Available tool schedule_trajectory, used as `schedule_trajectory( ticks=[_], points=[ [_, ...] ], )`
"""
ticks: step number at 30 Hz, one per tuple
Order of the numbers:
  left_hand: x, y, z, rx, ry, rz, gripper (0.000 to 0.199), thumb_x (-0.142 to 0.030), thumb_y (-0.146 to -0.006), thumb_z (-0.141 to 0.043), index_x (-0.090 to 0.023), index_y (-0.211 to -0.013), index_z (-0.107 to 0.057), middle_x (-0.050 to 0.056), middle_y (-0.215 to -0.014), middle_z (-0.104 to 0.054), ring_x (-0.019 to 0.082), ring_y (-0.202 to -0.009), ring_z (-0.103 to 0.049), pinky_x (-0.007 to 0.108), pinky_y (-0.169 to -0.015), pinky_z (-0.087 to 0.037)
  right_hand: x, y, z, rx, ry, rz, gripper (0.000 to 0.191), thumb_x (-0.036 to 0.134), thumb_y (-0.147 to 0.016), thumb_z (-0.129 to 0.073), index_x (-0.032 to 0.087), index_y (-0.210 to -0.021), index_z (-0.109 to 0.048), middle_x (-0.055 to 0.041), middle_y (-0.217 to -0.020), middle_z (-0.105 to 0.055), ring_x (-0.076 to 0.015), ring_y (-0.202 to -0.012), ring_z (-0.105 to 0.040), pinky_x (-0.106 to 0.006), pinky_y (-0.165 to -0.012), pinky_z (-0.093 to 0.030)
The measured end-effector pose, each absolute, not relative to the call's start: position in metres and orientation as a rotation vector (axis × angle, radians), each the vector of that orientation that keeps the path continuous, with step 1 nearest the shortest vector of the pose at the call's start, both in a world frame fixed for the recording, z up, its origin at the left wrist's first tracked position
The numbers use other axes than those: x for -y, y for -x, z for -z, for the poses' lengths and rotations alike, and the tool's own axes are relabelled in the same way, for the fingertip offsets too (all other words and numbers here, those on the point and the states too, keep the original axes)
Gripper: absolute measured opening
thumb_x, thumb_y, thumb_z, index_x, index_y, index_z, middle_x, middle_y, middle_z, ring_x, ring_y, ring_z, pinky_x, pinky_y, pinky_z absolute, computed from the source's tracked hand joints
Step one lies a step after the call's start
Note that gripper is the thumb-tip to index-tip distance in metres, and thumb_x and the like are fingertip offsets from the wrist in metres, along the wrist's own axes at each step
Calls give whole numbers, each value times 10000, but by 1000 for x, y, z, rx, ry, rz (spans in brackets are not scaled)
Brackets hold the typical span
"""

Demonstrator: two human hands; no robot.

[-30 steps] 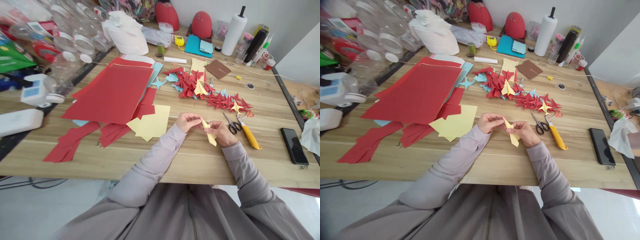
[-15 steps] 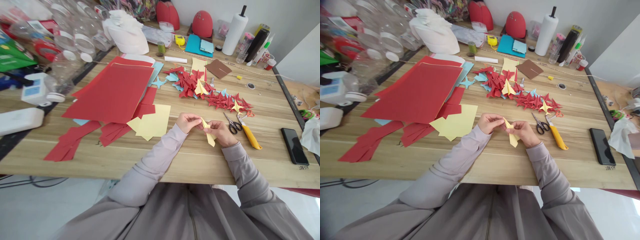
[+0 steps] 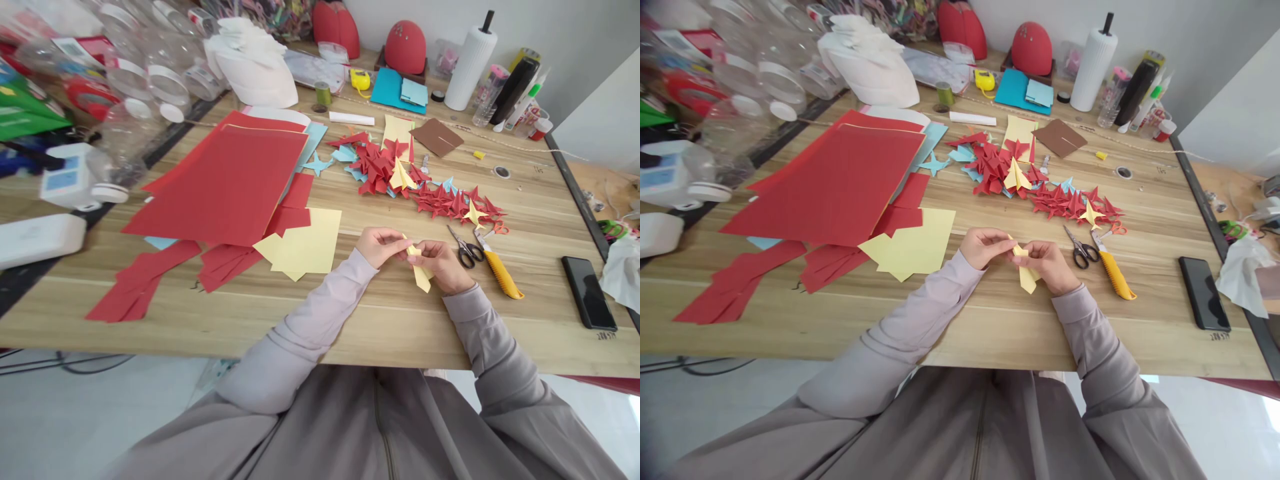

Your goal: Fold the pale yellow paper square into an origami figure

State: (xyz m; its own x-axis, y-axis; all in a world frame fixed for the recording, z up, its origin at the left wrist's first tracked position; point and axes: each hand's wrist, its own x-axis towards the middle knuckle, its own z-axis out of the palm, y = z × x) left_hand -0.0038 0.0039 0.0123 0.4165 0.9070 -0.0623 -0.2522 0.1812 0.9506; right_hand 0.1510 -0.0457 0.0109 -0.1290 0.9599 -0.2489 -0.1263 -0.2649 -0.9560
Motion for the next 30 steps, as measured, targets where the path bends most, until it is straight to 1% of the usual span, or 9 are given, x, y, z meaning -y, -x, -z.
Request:
schedule_trajectory(
  ticks=[2, 8, 15, 19, 25, 30],
  points=[
    [-4, 4, -14, -761, -1137, -908, 373, -435, -486, -833, -120, -594, -667, 17, -497, -643, 127, -442, -593, 251, -479, -530, 46, -151, -11, 1061, 1234, -1552, 252, 325, -572, -818, 165, -658, -644, 13, -602, -636, -81, -484, -503, -211, -471, -362],
    [-6, 7, -11, -716, -1187, -862, 368, -458, -558, -793, -117, -610, -665, 30, -511, -646, 138, -463, -609, 268, -500, -541, 45, -151, -11, 1059, 1235, -1562, 250, 333, -579, -812, 165, -647, -640, 15, -583, -630, -81, -471, -494, -211, -457, -350],
    [-5, 5, -12, -727, -1150, -872, 400, -489, -547, -790, -118, -616, -659, 26, -509, -648, 140, -463, -610, 270, -499, -542, 45, -153, -12, 1029, 1224, -1592, 249, 332, -575, -815, 168, -648, -643, 18, -571, -623, -83, -465, -499, -208, -449, -354],
    [-4, 4, -12, -761, -1153, -913, 389, -468, -530, -802, -119, -618, -651, 21, -502, -639, 140, -460, -601, 281, -505, -538, 45, -153, -12, 1027, 1234, -1601, 252, 334, -572, -816, 170, -652, -642, 18, -569, -629, -84, -451, -495, -211, -442, -345],
    [-6, 6, -10, -743, -1178, -892, 350, -439, -569, -787, -122, -592, -640, 32, -523, -643, 152, -477, -612, 299, -522, -539, 45, -154, -11, 1035, 1242, -1606, 253, 334, -566, -818, 168, -652, -647, 11, -571, -637, -84, -449, -490, -212, -438, -338],
    [-5, 6, -11, -746, -1143, -906, 339, -442, -587, -770, -128, -567, -645, 26, -518, -640, 141, -466, -598, 287, -522, -531, 45, -154, -12, 1035, 1234, -1614, 242, 323, -570, -817, 168, -639, -643, 17, -554, -628, -78, -437, -483, -209, -433, -334]
  ],
)
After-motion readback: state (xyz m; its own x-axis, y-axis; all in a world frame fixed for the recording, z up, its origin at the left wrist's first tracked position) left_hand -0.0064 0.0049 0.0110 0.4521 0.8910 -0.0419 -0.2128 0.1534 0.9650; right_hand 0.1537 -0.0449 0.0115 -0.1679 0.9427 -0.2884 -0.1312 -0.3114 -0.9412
